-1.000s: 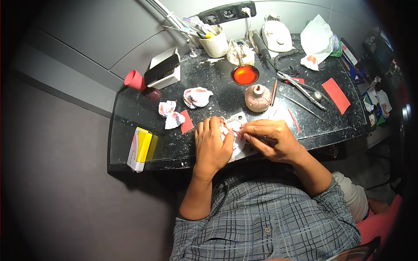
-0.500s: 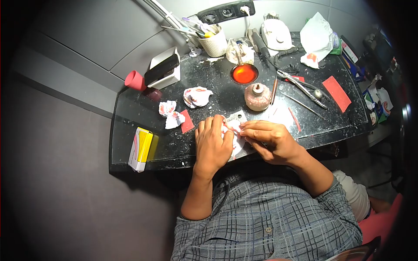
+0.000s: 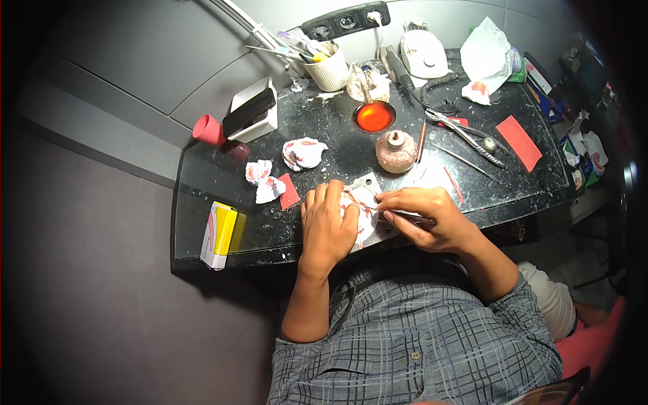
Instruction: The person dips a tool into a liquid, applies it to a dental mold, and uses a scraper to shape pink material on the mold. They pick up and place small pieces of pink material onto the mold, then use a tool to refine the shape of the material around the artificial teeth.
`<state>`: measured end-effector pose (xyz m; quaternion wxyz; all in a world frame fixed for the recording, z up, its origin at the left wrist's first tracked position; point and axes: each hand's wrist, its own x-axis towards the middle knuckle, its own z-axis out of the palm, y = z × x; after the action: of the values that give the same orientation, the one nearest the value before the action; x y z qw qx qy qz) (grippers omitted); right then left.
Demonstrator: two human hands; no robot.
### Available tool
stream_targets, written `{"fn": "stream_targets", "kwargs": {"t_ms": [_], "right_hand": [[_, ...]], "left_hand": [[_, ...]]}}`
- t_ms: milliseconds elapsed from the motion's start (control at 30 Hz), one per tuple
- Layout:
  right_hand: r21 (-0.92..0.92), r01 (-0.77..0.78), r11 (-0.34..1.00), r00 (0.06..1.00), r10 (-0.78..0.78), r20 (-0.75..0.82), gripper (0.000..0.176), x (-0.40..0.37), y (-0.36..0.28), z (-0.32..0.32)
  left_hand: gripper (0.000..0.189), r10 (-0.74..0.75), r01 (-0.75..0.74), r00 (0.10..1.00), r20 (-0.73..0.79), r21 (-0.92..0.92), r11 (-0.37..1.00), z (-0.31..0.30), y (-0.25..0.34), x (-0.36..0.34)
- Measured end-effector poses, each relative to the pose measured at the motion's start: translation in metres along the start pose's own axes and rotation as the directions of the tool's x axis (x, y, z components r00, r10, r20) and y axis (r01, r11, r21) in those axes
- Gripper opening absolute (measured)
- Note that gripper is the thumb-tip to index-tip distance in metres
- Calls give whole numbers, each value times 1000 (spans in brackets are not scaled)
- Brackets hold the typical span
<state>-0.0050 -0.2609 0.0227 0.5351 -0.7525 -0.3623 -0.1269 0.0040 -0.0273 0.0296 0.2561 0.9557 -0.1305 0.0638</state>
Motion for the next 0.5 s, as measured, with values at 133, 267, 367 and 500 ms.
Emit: {"fn": "stream_targets", "kwargs": {"t_ms": [133,267,367,500], "right_hand": [[-18,-57,998,992,55,-111,14,2,-11,-18],[-142,-144,979,974,115,-195,13,4,-20,-51],[-181,-238,954,955,196,-225,14,-2,-18,-72],[-283,-271,920,962,247,-117,16,-9,-21,-101]], "left_hand": [[36,44,-45,999,-16,-61,997,1,-7,-1],[39,82,-76,996,31,-161,984,-4,-15,3],[45,130,-117,990,50,-204,972,-9,-18,5],[63,210,-213,977,-37,-218,952,-11,-21,2]]}}
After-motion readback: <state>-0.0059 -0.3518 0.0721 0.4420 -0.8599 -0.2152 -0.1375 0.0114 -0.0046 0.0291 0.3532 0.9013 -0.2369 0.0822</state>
